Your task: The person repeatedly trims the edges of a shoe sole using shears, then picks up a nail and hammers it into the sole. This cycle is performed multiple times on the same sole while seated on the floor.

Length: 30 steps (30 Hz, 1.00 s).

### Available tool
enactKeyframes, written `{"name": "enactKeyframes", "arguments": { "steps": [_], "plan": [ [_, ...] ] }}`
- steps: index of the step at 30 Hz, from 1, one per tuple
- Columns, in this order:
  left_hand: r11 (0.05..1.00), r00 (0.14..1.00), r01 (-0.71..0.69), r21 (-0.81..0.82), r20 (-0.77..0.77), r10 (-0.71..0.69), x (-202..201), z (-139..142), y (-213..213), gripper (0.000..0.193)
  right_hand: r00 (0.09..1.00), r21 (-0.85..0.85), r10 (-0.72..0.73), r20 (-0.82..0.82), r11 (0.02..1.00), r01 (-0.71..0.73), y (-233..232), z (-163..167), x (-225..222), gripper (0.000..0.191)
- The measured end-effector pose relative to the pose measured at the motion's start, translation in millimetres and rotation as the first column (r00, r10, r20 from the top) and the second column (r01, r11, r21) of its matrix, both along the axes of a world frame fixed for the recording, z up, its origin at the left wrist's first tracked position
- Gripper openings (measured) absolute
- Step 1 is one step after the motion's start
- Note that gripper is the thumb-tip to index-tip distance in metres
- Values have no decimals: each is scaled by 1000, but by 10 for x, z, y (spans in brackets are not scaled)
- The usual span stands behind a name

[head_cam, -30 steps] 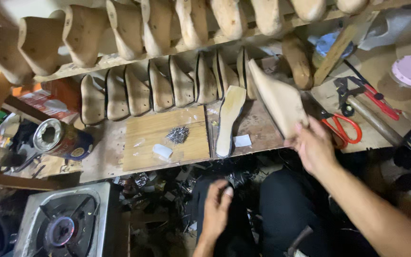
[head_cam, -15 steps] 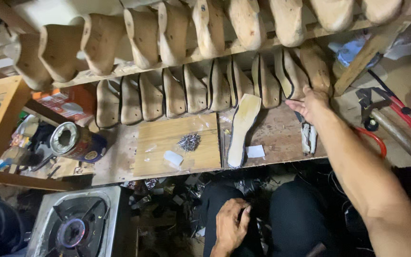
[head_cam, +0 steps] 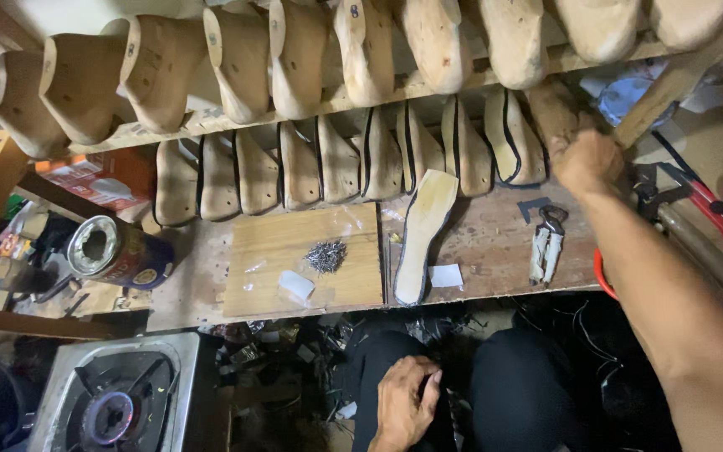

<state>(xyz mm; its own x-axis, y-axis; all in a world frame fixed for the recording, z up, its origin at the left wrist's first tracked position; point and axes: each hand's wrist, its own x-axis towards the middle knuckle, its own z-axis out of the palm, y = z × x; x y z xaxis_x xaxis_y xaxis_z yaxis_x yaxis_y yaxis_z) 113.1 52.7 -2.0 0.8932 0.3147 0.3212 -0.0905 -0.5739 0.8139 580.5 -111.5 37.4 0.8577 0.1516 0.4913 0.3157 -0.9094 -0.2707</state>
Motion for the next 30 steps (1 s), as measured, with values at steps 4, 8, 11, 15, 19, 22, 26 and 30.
{"name": "enactKeyframes", "arguments": {
  "steps": [4, 8, 11, 15, 19, 22, 26, 30],
  "plan": [
    [1000, 1000, -3, 22, -24, 3, -6, -13, 18, 7, 999, 134, -38, 24, 990, 34, -82, 21, 169, 20],
    [1000, 1000, 9, 3, -26, -9, -39, -3, 27, 9, 943, 661, 198, -267, 750, 30, -259, 37, -116, 17],
    [1000, 1000, -8, -14, -31, 8, -54, 32, 14, 13, 918, 922, 388, -83, 381, -77, -352, 1, -830, 36],
    [949, 982, -13, -316, -185, -48, -38, 71, -48, 40, 825, 978, 526, -208, 110, 176, -347, -81, -2140, 47],
    [561, 970, 211, -800, 99, -222, -77, 108, -119, 97, 553, 937, 757, -348, 272, 219, -224, -154, -3377, 52],
    [411, 991, 117, -904, 80, -107, -239, 203, -96, 96, 261, 852, 824, -503, 523, -10, -225, 12, -3441, 40],
    [681, 974, 143, -718, -20, -226, -540, 464, 105, 104, 554, 451, 636, -537, 771, -449, 6, 306, -2933, 36],
    [967, 924, 242, 82, -325, -204, -568, 690, 165, 100, 598, -69, 782, -175, 596, -800, 527, 483, -2454, 43]
  ]
}}
